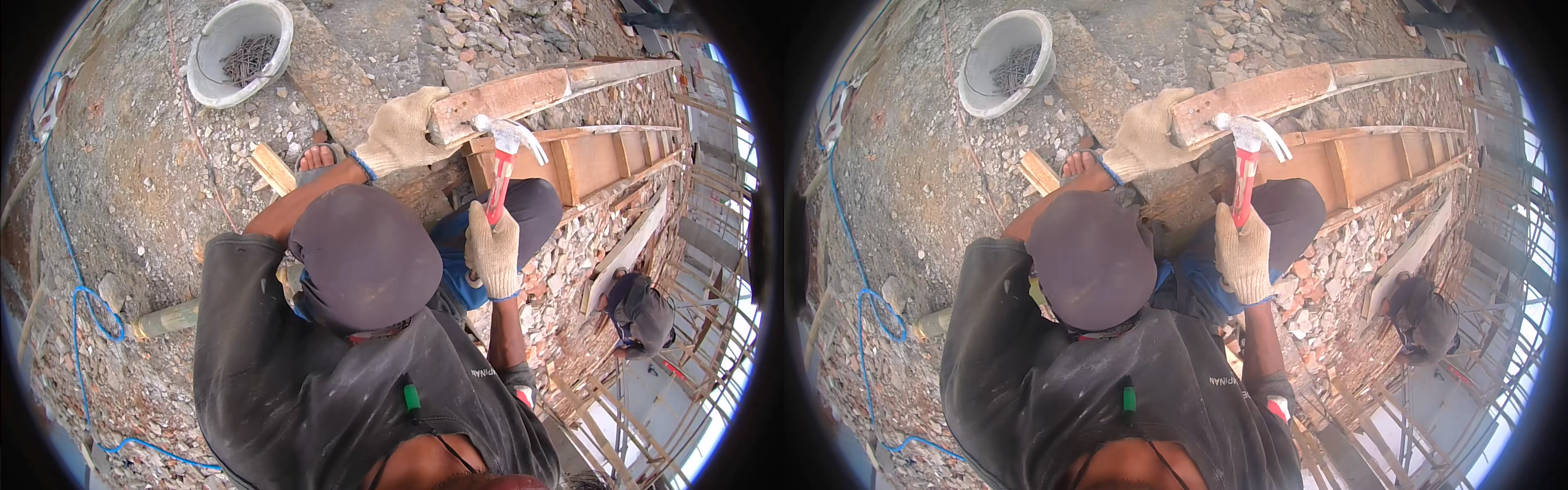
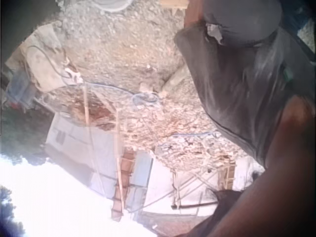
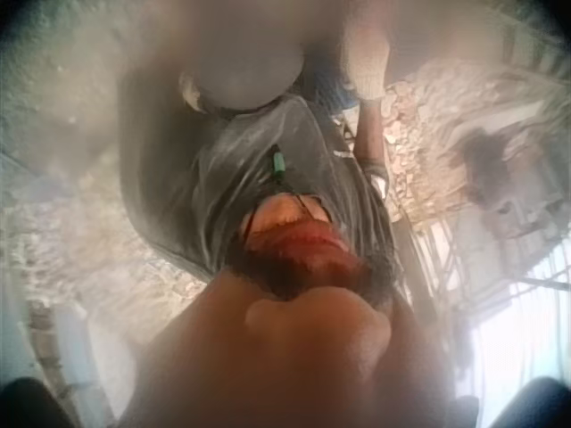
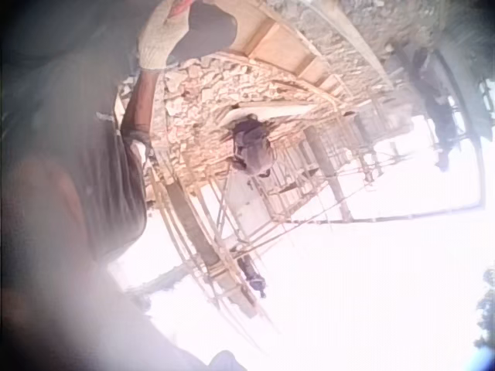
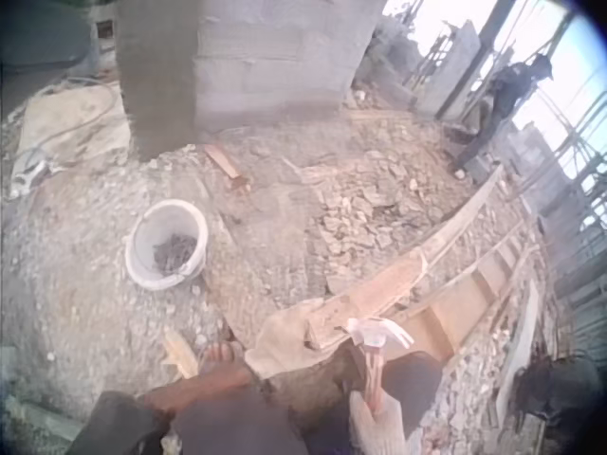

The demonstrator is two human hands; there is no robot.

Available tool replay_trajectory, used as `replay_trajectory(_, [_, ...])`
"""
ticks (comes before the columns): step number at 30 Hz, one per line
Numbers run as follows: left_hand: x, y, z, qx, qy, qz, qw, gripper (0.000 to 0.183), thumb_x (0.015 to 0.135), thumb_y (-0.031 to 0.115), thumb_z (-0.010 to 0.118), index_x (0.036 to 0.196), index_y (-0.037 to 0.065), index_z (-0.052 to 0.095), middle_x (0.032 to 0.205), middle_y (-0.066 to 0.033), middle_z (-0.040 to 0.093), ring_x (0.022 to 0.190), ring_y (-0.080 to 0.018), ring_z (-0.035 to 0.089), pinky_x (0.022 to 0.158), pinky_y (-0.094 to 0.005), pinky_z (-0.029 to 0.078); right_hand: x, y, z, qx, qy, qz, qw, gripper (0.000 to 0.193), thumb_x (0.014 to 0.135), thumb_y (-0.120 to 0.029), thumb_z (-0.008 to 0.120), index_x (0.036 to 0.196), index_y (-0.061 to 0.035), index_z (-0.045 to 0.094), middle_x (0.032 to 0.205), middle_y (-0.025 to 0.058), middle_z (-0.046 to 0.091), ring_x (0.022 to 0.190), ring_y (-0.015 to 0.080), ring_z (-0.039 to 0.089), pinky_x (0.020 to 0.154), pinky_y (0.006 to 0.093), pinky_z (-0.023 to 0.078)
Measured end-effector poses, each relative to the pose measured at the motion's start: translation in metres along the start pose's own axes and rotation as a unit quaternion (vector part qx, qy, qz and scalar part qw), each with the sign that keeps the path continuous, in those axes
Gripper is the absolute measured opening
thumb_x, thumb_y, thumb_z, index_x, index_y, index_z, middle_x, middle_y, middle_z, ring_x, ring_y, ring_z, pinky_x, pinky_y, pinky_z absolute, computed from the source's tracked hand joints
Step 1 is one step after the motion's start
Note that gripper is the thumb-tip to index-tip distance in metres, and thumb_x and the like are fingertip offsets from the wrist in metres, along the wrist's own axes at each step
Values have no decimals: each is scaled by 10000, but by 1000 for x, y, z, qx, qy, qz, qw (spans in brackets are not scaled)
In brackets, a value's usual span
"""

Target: The person sits on the ground at a construction site and uses a hammer to drive nails into wooden planks, assembling a wooden frame structure. Another worker assists by holding the wood in place.

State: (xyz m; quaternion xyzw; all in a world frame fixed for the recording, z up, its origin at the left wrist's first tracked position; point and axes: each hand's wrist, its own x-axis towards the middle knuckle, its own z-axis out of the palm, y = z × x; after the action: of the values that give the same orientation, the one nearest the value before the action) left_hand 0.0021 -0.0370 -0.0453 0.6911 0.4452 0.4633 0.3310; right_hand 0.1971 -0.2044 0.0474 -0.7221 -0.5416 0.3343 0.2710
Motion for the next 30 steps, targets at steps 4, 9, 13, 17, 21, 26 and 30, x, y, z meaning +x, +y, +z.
replay_trajectory(4, [-3, 5, -7, 17, -11, -23, 1000, 780, 754, 446, 915, 1360, 106, 562, 1110, -131, 757, 981, -335, 758, 811, -411, 599, -9, -107, -56, 169, 172, 41, 970, 265, 1101, -222, 591, 879, -77, 569, 612, -15, 514, 397, 65, 397, 376, 237, 337])
replay_trajectory(9, [-3, -5, 2, 7, 18, 26, 999, 784, 755, 439, 911, 1378, 133, 547, 1110, -125, 756, 1002, -338, 755, 851, -405, 599, 19, -93, -68, 379, 12, -395, 837, 449, 1129, -365, 505, 757, -117, 463, 590, 6, 481, 413, 108, 394, 388, 315, 418])
replay_trajectory(13, [-10, 3, 1, 4, -8, -1, 1000, 786, 755, 450, 909, 1387, 142, 557, 1163, -129, 742, 1033, -331, 749, 875, -399, 598, 9, -16, -3, -66, -31, -34, 997, 197, 1064, -196, 642, 976, -20, 625, 636, 73, 565, 520, 142, 558, 509, 321, 423])
replay_trajectory(17, [-15, 2, -1, 29, -9, -13, 999, 793, 768, 481, 901, 1394, 138, 554, 1195, -132, 734, 1043, -331, 746, 878, -402, 600, -6, -113, -59, 127, 148, -69, 978, 255, 1090, -230, 607, 899, -62, 586, 608, -29, 518, 443, 66, 479, 399, 233, 352])
replay_trajectory(21, [-6, -6, 5, 0, -3, 1, 1000, 788, 769, 484, 902, 1386, 135, 557, 1151, -130, 745, 1023, -339, 751, 864, -401, 605, 13, -106, -57, 371, 58, -366, 851, 350, 1109, -313, 508, 847, -95, 586, 584, 12, 485, 406, 158, 450, 391, 289, 388])
replay_trajectory(26, [-2, -5, 6, 34, 30, 46, 998, 843, 757, 465, 932, 1388, 68, 537, 1130, -140, 759, 975, -322, 777, 814, -391, 624, 11, -22, 5, -47, 22, 30, 998, 229, 1052, -206, 672, 949, -11, 613, 654, 15, 622, 491, 195, 567, 515, 325, 457])
replay_trajectory(30, [-9, -6, 2, 40, 14, 15, 999, 841, 759, 472, 925, 1399, 94, 531, 1139, -119, 753, 982, -313, 772, 828, -378, 621, -5, -108, -45, 154, 157, 14, 975, 241, 1034, -199, 677, 875, -32, 607, 650, 53, 600, 477, 226, 549, 446, 366, 445])
